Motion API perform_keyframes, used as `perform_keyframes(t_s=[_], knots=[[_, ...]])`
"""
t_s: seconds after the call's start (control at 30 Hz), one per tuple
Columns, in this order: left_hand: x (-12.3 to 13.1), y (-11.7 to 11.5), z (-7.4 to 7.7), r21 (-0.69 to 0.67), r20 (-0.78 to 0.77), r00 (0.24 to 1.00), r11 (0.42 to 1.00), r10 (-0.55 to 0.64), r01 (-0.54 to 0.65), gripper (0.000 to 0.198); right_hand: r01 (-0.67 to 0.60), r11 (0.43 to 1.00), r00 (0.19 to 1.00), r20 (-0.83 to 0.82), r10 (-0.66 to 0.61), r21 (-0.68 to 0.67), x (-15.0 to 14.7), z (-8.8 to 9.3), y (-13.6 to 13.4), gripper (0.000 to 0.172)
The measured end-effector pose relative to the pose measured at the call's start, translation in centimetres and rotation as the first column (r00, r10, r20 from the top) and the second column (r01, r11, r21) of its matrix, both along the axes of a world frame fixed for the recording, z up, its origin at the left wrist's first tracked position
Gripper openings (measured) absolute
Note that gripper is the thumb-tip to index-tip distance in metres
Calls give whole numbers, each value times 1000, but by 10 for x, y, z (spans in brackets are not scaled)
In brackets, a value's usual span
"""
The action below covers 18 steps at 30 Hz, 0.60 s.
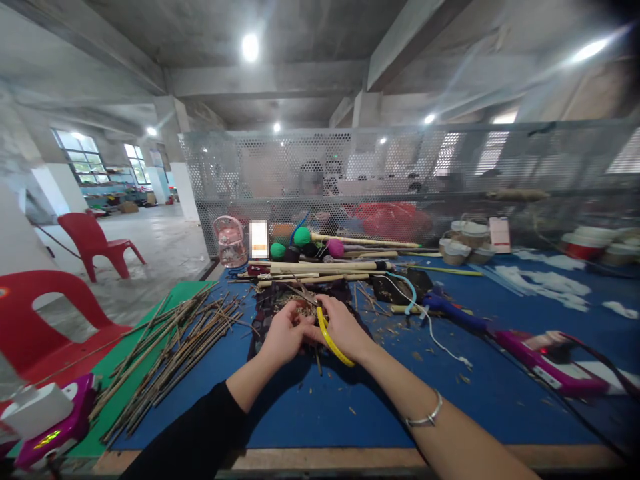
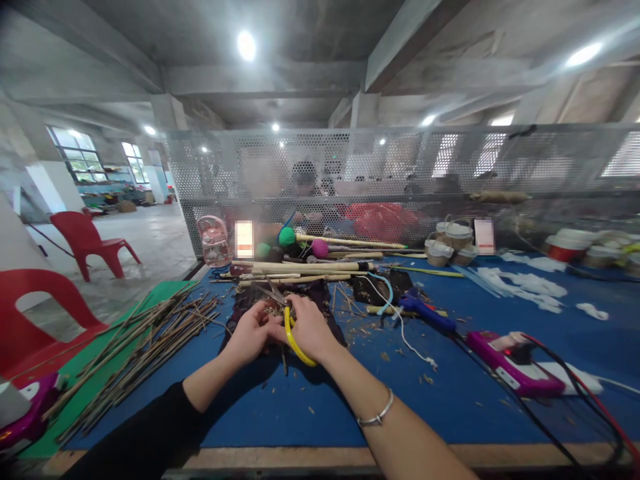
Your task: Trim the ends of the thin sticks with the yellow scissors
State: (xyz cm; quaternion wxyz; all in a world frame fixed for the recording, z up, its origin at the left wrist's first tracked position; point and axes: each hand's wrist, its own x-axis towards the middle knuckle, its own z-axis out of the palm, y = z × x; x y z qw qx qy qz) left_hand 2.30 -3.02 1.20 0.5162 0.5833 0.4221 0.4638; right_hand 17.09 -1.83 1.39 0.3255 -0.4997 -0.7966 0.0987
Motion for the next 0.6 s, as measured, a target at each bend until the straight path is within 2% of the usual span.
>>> perform_keyframes(t_s=[0.2, 0.4, 0.6], knots=[[0, 1, -2, 5, -39, 999, 1000, -22, 22, 28, -25, 999, 999, -46, 24, -38, -1, -1, -1, 55], [0, 2, -4, -22, -49, 999, 1000, 4, -5, 30, 10, 995, 999, -38, -14, -98, 2, 2, -2, 50], [-3, 3, -1, -26, -8, 1000, 1000, 1, -1, 34, -48, 992, 994, -107, 36, -114, 3, 2, 1, 42]])
